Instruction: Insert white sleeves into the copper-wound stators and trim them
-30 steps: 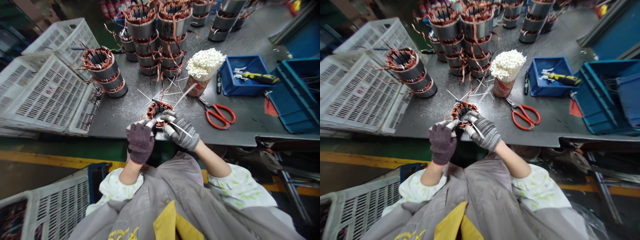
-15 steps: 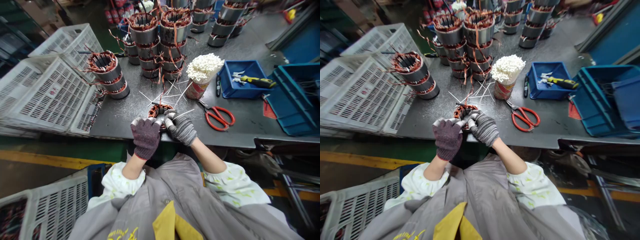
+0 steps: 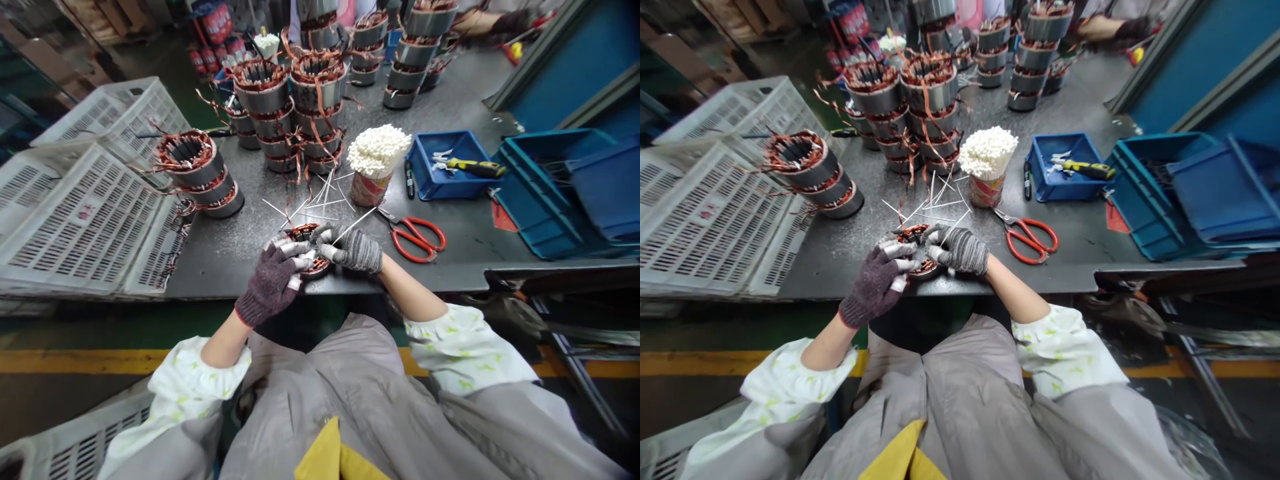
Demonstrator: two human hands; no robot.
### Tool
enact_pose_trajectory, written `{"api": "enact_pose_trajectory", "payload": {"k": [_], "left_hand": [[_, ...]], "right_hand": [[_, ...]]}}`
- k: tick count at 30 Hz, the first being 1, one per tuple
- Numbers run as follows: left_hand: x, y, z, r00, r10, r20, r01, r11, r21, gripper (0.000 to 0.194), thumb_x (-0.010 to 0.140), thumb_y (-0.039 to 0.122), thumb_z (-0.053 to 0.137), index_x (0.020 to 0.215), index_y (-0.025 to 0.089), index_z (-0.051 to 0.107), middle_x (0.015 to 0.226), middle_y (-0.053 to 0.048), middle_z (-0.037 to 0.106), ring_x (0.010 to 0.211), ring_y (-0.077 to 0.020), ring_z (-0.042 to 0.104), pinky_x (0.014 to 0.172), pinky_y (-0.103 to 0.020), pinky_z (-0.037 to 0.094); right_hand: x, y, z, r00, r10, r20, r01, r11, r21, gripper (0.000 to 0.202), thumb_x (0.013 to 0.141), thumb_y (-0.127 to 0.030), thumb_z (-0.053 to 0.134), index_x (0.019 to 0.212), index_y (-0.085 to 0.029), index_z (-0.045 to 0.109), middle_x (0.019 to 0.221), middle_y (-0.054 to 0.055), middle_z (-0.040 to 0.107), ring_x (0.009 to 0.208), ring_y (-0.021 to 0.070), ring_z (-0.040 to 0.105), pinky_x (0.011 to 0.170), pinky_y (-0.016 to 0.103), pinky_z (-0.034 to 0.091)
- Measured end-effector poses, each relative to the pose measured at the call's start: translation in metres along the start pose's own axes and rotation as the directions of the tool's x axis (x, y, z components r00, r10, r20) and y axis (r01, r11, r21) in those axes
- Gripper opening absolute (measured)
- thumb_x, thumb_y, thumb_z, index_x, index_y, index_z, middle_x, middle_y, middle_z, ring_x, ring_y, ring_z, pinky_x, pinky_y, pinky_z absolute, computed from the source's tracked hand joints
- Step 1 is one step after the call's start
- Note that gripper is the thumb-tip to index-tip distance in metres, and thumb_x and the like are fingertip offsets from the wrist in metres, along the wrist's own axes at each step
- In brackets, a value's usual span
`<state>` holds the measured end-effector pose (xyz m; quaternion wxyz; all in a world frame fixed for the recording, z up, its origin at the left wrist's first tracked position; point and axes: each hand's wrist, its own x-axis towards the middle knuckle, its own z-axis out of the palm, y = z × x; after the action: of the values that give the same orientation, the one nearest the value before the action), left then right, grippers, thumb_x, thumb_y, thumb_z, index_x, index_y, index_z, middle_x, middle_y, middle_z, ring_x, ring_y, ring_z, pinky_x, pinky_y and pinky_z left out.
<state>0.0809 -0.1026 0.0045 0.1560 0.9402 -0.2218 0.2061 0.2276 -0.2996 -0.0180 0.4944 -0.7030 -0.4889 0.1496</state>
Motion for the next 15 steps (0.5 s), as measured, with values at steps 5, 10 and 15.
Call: {"api": "enact_pose_trajectory", "payload": {"k": [5, 10, 15], "left_hand": [[0.002, 0.011, 0.004, 0.994, -0.054, -0.097, 0.061, 0.996, 0.069, 0.017, 0.094, 0.031, 0.058, 0.107, 0.025, 0.067, 0.137, -0.010, 0.064, 0.144, -0.0318, 0.044, 0.124, -0.063, 0.025], [-0.001, 0.015, 0.024, 0.982, -0.003, -0.189, 0.017, 0.997, 0.073, 0.019, 0.094, 0.018, 0.061, 0.112, 0.024, 0.062, 0.112, -0.006, 0.074, 0.124, -0.0257, 0.062, 0.115, -0.052, 0.041], [-0.005, 0.032, 0.037, 0.960, -0.034, -0.279, 0.097, 0.972, 0.214, 0.020, 0.094, 0.019, 0.063, 0.114, 0.020, 0.062, 0.112, -0.009, 0.073, 0.120, -0.0284, 0.063, 0.109, -0.052, 0.043]], "right_hand": [[-0.012, 0.002, -0.007, 1.000, -0.020, 0.003, 0.020, 0.991, 0.132, 0.028, 0.090, -0.043, 0.063, 0.106, -0.021, 0.073, 0.112, 0.006, 0.073, 0.109, 0.0198, 0.066, 0.102, 0.038, 0.051], [-0.022, 0.025, -0.052, 0.815, 0.121, -0.567, -0.091, 0.992, 0.082, 0.032, 0.087, -0.046, 0.067, 0.106, -0.020, 0.072, 0.100, 0.006, 0.073, 0.095, 0.0195, 0.068, 0.093, 0.039, 0.056], [0.007, 0.041, -0.106, 0.367, -0.038, -0.929, -0.231, 0.964, -0.131, 0.023, 0.084, -0.036, 0.070, 0.099, -0.018, 0.072, 0.096, 0.007, 0.070, 0.089, 0.0200, 0.065, 0.092, 0.044, 0.057]]}}
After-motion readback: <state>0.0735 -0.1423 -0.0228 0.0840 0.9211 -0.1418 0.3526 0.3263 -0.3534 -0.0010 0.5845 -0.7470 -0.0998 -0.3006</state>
